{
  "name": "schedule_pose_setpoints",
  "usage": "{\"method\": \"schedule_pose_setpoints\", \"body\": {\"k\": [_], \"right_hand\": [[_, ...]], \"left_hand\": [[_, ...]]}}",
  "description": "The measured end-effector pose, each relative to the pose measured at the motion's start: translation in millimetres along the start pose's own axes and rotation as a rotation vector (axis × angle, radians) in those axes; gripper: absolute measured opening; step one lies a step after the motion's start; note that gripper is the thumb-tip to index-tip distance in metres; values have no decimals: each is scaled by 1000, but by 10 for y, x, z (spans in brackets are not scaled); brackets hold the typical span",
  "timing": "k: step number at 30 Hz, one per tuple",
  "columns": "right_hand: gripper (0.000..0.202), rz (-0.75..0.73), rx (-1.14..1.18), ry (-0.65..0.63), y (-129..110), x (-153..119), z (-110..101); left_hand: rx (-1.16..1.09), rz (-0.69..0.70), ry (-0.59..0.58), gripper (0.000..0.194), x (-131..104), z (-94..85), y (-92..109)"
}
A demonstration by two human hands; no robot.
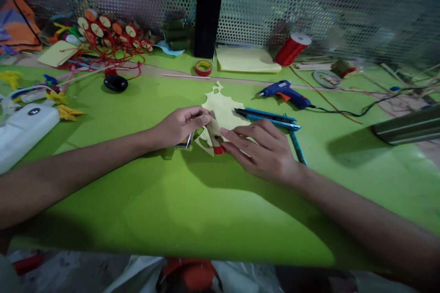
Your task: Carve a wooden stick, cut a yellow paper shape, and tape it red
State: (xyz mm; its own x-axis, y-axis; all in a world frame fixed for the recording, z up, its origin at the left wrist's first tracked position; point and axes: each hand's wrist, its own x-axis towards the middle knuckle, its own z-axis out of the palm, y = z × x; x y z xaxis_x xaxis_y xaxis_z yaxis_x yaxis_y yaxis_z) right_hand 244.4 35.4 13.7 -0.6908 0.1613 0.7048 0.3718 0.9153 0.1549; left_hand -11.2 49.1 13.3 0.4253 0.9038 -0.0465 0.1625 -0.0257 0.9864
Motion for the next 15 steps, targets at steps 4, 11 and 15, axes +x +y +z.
{"method": "schedule_pose_setpoints", "body": {"k": [4, 11, 15], "right_hand": [[45, 7, -30, -3, -2, 23, -36], [22, 26, -19, -62, -33, 6, 20], [24, 3, -54, -48, -25, 33, -24]], "left_hand": [[0, -13, 14, 38, 1, -4, -13], [-7, -33, 16, 42, 1, 5, -9], [-30, -28, 16, 40, -7, 6, 0]]}}
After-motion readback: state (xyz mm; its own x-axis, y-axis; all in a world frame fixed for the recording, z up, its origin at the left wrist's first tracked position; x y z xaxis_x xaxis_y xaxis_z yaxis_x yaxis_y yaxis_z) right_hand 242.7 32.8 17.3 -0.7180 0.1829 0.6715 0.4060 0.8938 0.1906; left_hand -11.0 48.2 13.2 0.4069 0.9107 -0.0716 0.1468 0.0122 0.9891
